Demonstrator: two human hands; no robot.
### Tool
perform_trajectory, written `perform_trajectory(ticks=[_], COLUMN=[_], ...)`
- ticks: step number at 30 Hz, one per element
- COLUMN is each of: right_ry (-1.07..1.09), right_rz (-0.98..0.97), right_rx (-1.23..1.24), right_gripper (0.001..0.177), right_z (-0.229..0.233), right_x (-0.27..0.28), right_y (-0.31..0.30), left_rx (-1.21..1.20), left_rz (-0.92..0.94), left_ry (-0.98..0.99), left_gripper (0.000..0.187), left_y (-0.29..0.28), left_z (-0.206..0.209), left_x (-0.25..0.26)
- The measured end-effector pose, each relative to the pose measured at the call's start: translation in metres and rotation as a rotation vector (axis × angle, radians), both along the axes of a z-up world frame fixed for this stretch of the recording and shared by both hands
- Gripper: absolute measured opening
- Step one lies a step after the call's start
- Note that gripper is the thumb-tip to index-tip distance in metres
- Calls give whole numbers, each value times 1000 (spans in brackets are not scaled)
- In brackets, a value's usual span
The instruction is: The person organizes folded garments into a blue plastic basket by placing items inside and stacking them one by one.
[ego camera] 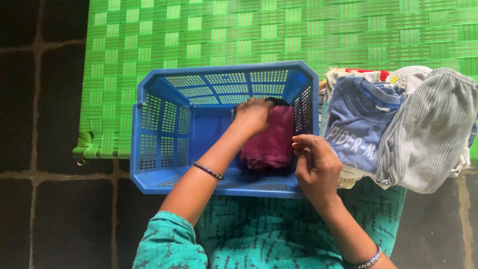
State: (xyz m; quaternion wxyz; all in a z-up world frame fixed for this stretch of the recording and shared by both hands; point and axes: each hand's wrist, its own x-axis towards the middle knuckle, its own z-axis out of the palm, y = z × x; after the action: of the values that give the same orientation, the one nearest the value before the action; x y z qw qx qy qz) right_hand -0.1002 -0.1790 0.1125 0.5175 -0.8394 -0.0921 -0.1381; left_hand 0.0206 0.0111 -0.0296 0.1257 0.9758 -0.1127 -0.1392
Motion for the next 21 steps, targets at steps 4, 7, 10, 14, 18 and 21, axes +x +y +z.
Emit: perform_trajectory(ticks=[4, 7, 10, 14, 18, 21], right_ry=[16, 23, 17, 4, 14, 13], right_rz=[7, 4, 5, 8, 4, 5], right_rx=[21, 8, -5, -16, -23, -32], right_gripper=[29, 30, 30, 29, 30, 31], right_z=[-1, 0, 0, -1, -1, -1], right_x=[0, 1, 1, 1, 1, 1], right_y=[-1, -1, -1, -1, -1, -2], left_rx=[0, -4, 95, 207, 142, 108], left_rz=[40, -15, -74, -88, -41, -25], left_ry=[-138, -325, -185, -8, 150, 134], left_gripper=[37, 78, 90, 116, 115, 111], left_y=[1, -9, -24, -38, -38, -38], left_z=[11, 11, 5, -17, -47, -61], left_x=[4, -5, -21, -32, -36, -41])
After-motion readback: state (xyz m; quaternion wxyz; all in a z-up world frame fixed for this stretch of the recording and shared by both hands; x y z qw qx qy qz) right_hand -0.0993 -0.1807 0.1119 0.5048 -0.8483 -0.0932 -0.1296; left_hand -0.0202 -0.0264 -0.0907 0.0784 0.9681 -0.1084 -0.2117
